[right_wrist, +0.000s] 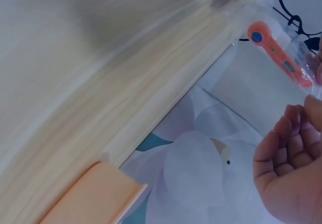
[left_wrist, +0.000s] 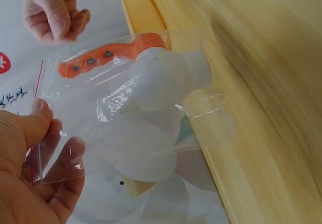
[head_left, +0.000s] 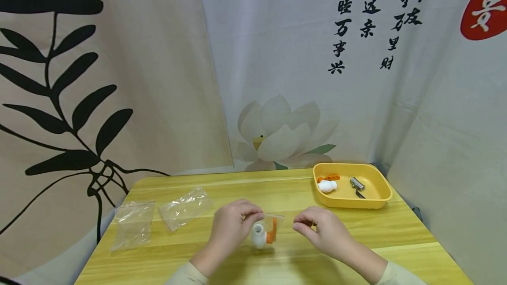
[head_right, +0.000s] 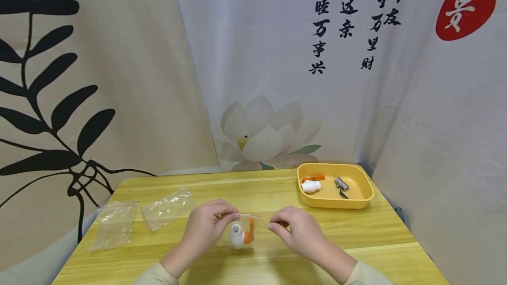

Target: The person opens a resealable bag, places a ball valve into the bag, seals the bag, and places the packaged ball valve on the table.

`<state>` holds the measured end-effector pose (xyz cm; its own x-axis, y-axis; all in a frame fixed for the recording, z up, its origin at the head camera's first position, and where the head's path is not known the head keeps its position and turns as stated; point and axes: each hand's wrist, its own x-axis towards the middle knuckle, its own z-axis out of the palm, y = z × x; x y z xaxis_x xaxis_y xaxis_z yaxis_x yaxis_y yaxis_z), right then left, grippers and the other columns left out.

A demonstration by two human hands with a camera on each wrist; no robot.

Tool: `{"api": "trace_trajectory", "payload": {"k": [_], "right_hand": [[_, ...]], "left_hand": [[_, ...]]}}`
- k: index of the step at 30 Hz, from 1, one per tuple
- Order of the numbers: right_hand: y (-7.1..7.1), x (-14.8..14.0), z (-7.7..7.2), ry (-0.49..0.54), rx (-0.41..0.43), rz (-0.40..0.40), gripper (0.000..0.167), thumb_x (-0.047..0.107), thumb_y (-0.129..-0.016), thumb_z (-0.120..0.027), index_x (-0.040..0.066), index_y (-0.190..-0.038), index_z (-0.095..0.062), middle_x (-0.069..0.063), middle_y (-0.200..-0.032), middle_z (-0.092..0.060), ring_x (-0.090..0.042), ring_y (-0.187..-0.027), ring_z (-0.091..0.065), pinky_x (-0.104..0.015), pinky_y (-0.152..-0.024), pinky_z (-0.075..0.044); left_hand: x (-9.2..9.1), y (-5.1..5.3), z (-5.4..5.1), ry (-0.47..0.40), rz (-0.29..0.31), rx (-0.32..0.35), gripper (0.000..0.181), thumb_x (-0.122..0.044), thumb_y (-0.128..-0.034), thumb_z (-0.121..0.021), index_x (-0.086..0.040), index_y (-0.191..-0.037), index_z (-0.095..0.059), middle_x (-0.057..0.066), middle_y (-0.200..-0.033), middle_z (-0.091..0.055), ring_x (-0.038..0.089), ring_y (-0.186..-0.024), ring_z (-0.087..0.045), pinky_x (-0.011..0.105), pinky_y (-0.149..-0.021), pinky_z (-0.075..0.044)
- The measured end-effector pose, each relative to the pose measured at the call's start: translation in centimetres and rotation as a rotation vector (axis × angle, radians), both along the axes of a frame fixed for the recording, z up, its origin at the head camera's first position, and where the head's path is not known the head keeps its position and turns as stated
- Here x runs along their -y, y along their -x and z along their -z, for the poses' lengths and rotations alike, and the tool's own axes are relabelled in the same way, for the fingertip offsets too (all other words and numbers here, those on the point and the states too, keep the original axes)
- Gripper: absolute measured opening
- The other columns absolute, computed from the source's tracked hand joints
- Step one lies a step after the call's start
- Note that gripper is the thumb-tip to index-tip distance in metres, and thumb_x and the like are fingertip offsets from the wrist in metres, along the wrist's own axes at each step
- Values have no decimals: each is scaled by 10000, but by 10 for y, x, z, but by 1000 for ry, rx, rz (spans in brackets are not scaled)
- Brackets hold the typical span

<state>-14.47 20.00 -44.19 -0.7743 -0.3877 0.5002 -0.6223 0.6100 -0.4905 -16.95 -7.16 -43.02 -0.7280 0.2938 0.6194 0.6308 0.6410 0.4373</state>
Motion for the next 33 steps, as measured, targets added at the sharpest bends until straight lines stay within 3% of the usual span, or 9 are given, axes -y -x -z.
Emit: {"api": "trace_trajectory", "payload": {"k": [9,11,18,21,28,33], "right_hand": [[-5,-16,6,17,66,40,119,200,-993,-778,287,-914,-758,194,-878,-704,75,-739,-538,-218,-613,-523],[-6,-20,7,20,78,45,106,216,-1001,-771,281,-916,-764,192,-879,-710,73,-741,-543,-221,-619,-529],[-9,-29,17,29,80,78,122,212,-986,-786,299,-905,-760,198,-871,-709,78,-724,-534,-209,-598,-516],[-12,-32,21,43,79,84,124,202,-982,-790,297,-907,-763,197,-864,-704,81,-721,-528,-194,-591,-498],[-17,-38,27,45,53,106,115,203,-978,-795,296,-921,-760,193,-868,-703,91,-734,-524,-213,-590,-505],[-19,-41,29,44,81,100,85,209,-984,-789,267,-923,-773,187,-875,-707,92,-741,-528,-191,-599,-495]], "left_hand": [[9,12,1,4,-24,150,68,-278,-888,-856,-216,-864,-844,-99,-872,-809,-18,-712,-678,151,-618,-528],[12,18,1,14,-36,205,66,-290,-901,-843,-230,-874,-844,-105,-892,-817,3,-750,-708,171,-644,-544],[28,41,-1,-25,-57,496,60,-261,-958,-808,-249,-904,-831,-89,-919,-812,63,-829,-700,304,-714,-581],[33,54,0,-41,-65,568,66,-250,-973,-798,-232,-917,-827,-79,-928,-807,75,-846,-687,313,-729,-577],[41,89,5,-7,-106,586,103,-240,-1008,-756,-168,-1019,-829,-39,-988,-808,109,-877,-683,345,-771,-585],[43,107,12,62,-161,568,138,-249,-1033,-725,-165,-1078,-824,-14,-1020,-812,131,-889,-686,381,-800,-583]]}}
